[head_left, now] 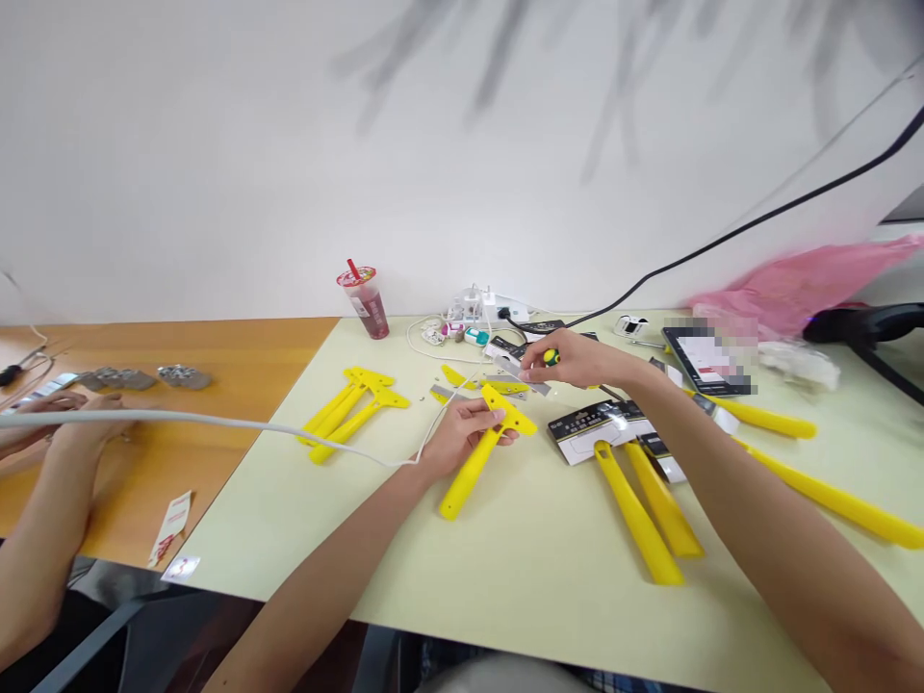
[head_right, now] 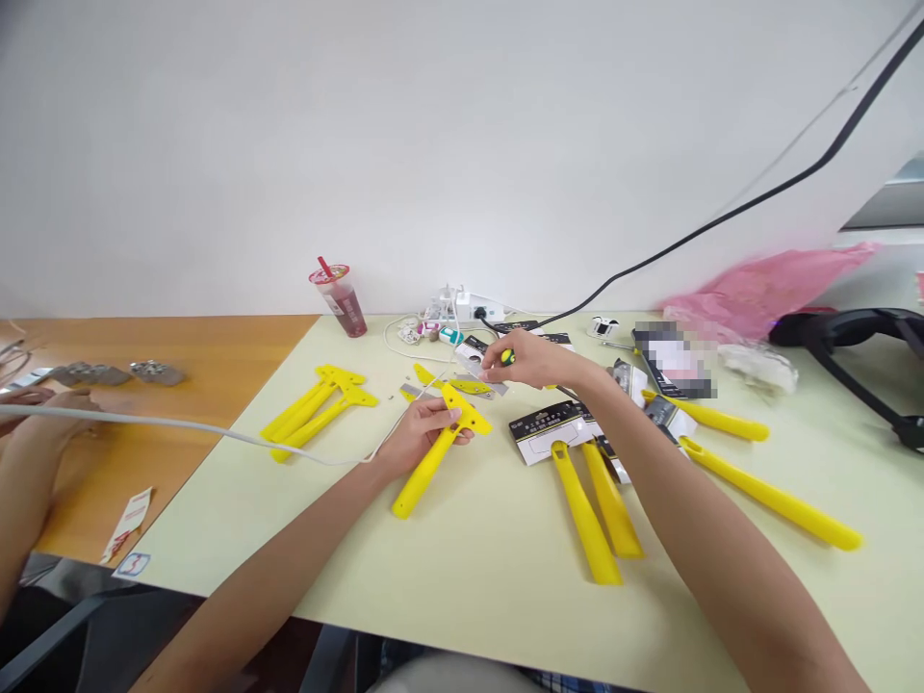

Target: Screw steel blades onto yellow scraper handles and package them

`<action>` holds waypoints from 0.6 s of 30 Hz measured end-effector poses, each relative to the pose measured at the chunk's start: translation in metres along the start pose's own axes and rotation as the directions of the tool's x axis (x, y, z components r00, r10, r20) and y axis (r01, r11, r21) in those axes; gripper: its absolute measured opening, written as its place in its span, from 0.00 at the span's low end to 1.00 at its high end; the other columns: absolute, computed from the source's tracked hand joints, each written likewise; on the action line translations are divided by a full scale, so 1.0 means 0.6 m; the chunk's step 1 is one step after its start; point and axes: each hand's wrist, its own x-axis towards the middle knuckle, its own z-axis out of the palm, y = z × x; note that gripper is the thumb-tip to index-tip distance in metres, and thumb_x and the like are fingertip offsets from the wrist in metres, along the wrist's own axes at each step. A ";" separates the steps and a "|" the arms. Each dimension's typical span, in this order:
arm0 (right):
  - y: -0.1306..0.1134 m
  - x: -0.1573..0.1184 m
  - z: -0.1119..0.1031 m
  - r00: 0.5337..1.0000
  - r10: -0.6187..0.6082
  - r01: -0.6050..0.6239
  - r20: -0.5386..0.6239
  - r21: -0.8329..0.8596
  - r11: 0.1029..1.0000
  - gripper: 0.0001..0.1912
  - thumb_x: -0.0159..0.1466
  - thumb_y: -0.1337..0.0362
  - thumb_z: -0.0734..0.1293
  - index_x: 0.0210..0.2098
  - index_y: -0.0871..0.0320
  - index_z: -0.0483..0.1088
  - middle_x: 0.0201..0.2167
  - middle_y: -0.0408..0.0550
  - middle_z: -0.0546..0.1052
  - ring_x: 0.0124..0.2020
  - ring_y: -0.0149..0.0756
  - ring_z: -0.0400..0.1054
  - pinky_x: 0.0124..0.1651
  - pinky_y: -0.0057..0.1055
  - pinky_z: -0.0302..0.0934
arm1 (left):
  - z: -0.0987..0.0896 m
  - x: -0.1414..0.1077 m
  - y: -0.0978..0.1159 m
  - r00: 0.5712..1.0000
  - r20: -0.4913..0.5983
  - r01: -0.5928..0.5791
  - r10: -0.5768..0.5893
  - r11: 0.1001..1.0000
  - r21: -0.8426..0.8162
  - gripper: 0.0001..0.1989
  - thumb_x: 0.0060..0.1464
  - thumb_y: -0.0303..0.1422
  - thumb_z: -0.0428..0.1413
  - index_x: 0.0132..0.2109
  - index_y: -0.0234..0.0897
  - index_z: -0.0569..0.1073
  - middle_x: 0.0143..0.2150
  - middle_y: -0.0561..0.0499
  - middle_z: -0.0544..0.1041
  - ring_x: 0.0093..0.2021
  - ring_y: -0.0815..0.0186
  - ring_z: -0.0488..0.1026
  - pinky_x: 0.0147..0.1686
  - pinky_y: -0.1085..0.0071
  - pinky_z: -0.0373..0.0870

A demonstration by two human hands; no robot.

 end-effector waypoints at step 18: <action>0.022 0.016 0.018 0.970 -0.232 0.232 0.077 0.006 0.973 0.26 0.63 0.35 0.74 0.40 0.50 0.88 0.31 0.48 0.82 0.32 0.43 0.70 0.32 0.36 0.60 | 0.007 -0.008 -0.001 0.996 0.043 0.080 -0.084 0.994 0.070 0.24 0.48 0.43 0.79 0.46 0.30 0.87 0.44 0.36 0.87 0.38 0.54 0.86 0.42 0.62 0.82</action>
